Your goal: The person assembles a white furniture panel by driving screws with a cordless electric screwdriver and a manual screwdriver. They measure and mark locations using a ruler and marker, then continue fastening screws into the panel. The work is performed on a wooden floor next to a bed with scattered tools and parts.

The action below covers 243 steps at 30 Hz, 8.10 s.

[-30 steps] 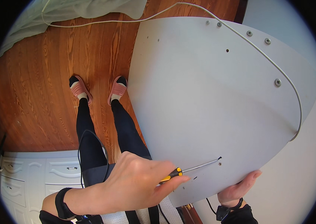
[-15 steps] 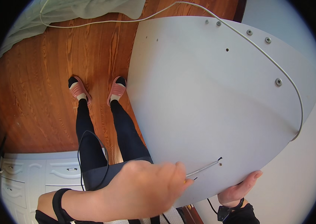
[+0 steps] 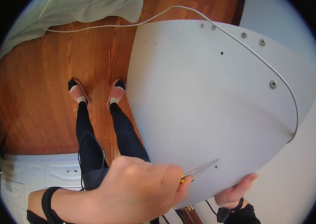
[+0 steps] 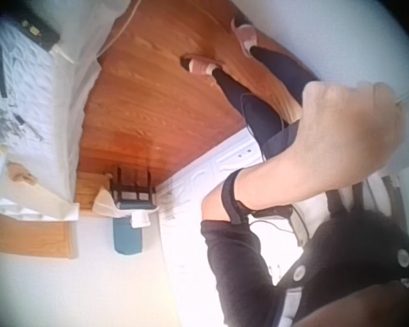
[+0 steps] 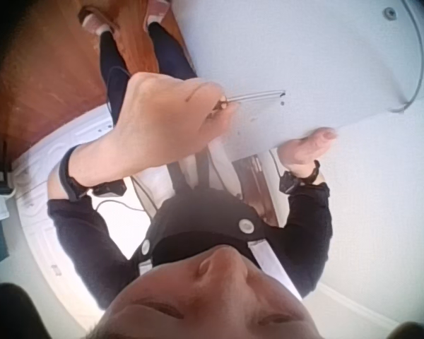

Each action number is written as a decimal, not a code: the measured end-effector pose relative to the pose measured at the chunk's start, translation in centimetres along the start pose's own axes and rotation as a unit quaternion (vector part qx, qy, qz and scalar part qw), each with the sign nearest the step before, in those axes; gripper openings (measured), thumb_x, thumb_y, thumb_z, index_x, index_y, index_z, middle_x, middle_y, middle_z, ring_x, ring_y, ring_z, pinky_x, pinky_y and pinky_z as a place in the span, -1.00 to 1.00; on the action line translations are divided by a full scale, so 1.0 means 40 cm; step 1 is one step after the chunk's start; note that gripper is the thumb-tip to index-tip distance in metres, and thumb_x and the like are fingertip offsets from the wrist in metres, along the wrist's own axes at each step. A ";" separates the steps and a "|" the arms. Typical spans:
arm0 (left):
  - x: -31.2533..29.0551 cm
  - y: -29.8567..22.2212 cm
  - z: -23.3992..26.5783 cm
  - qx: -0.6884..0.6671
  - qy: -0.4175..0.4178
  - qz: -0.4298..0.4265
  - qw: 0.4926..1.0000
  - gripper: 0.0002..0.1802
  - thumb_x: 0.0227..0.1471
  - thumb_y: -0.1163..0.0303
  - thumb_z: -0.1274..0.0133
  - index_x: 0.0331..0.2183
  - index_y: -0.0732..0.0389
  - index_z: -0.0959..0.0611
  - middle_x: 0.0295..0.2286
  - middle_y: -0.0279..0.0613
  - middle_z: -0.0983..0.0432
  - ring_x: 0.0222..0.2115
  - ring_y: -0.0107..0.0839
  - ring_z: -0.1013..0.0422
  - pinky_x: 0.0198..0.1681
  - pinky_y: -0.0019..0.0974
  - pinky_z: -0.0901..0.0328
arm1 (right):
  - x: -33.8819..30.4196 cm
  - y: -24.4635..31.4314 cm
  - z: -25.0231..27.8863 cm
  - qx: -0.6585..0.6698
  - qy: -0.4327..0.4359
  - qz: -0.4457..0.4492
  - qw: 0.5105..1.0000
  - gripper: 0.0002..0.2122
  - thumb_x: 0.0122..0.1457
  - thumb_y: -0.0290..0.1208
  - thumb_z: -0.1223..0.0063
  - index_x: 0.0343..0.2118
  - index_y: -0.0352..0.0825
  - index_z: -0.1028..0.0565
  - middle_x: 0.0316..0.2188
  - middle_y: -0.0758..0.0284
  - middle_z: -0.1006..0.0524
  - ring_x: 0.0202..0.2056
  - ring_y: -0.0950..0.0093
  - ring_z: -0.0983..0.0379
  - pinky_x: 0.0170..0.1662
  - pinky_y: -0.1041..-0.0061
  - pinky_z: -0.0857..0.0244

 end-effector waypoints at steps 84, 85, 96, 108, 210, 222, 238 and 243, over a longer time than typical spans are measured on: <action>-0.027 0.056 -0.098 -0.489 0.165 0.385 0.765 -0.67 0.11 0.25 -0.13 -0.57 0.28 -0.64 -0.77 -0.33 -0.24 -0.80 -0.61 -0.13 -0.75 -0.49 -0.02 | -0.060 -0.094 0.004 0.054 -0.228 0.087 0.968 -0.45 0.39 -0.03 0.46 0.05 -0.53 -0.28 -0.11 0.17 -0.47 -0.13 0.43 -0.42 -0.07 0.48 -0.28; -0.004 0.054 -0.072 -0.317 0.156 0.271 0.896 -0.68 0.09 0.26 -0.14 -0.57 0.28 -0.63 -0.78 -0.34 -0.21 -0.80 -0.60 -0.12 -0.75 -0.49 -0.02 | -0.060 -0.087 0.000 0.041 -0.226 0.118 0.966 -0.45 0.39 -0.03 0.46 0.05 -0.53 -0.28 -0.11 0.17 -0.47 -0.13 0.43 -0.42 -0.07 0.48 -0.28; -0.013 0.050 -0.090 -0.417 0.160 0.392 0.804 -0.58 0.13 0.13 -0.10 -0.61 0.25 -0.60 -0.81 -0.36 -0.16 -0.79 -0.59 -0.06 -0.72 -0.47 0.00 | 0.003 -0.048 -0.015 0.171 -0.069 0.119 0.976 -0.47 0.34 -0.06 0.38 -0.04 -0.56 -0.32 -0.14 0.14 -0.46 -0.17 0.40 -0.40 -0.10 0.44 -0.28; 0.048 0.037 -0.052 -0.147 0.098 0.144 0.974 -0.65 0.07 0.20 -0.14 -0.59 0.25 -0.55 -0.83 -0.41 -0.10 -0.84 -0.59 -0.03 -0.77 -0.43 0.03 | -0.008 -0.102 0.007 0.095 -0.070 0.123 0.985 -0.50 0.36 -0.10 0.36 -0.07 -0.56 -0.37 -0.15 0.14 -0.43 -0.17 0.32 -0.40 -0.13 0.38 -0.27; 0.001 -0.028 -0.062 0.022 0.002 -0.016 1.000 -0.72 0.02 0.29 -0.18 -0.62 0.20 -0.55 -0.82 -0.33 -0.09 -0.83 -0.52 -0.07 -0.79 -0.44 0.02 | -0.027 -0.126 -0.024 0.131 -0.165 0.105 0.972 -0.22 0.28 -0.03 0.19 0.23 -0.74 0.04 0.20 -0.06 -0.16 0.15 0.27 -0.19 0.18 0.40 -0.08; 0.016 -0.031 -0.061 0.036 -0.005 -0.057 0.998 -0.72 0.01 0.33 -0.20 -0.54 0.36 -0.59 -0.77 -0.33 -0.21 -0.80 -0.55 -0.17 -0.73 -0.53 -0.06 | -0.042 -0.132 -0.006 0.138 -0.210 0.105 0.962 -0.30 0.30 -0.05 0.20 0.22 -0.66 -0.05 0.15 0.04 -0.27 0.13 0.32 -0.25 0.16 0.41 -0.11; 0.011 0.003 -0.081 -0.199 0.086 0.170 0.961 -0.71 0.04 0.29 -0.18 -0.56 0.29 -0.59 -0.81 -0.37 -0.07 -0.82 -0.56 -0.01 -0.77 -0.48 0.03 | -0.049 -0.122 -0.010 0.115 -0.172 0.099 0.973 -0.26 0.30 -0.05 0.26 0.20 -0.77 0.02 0.15 -0.10 -0.22 0.13 0.22 -0.23 0.18 0.37 -0.09; 0.008 -0.092 -0.059 0.233 -0.014 -0.221 0.947 -0.78 -0.13 0.40 -0.25 -0.54 0.35 -0.57 -0.77 -0.35 -0.27 -0.81 -0.55 -0.22 -0.76 -0.54 -0.08 | -0.045 -0.117 -0.010 0.095 -0.163 0.132 0.973 -0.24 0.29 -0.05 0.27 0.20 -0.80 0.05 0.16 -0.14 -0.20 0.12 0.20 -0.24 0.17 0.37 -0.10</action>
Point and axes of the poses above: each hand's wrist, its own x-axis towards the middle knuckle, its own z-axis out of the back of the hand, y = z × x, the point moved 6 cm from there along x, towards the middle knuckle
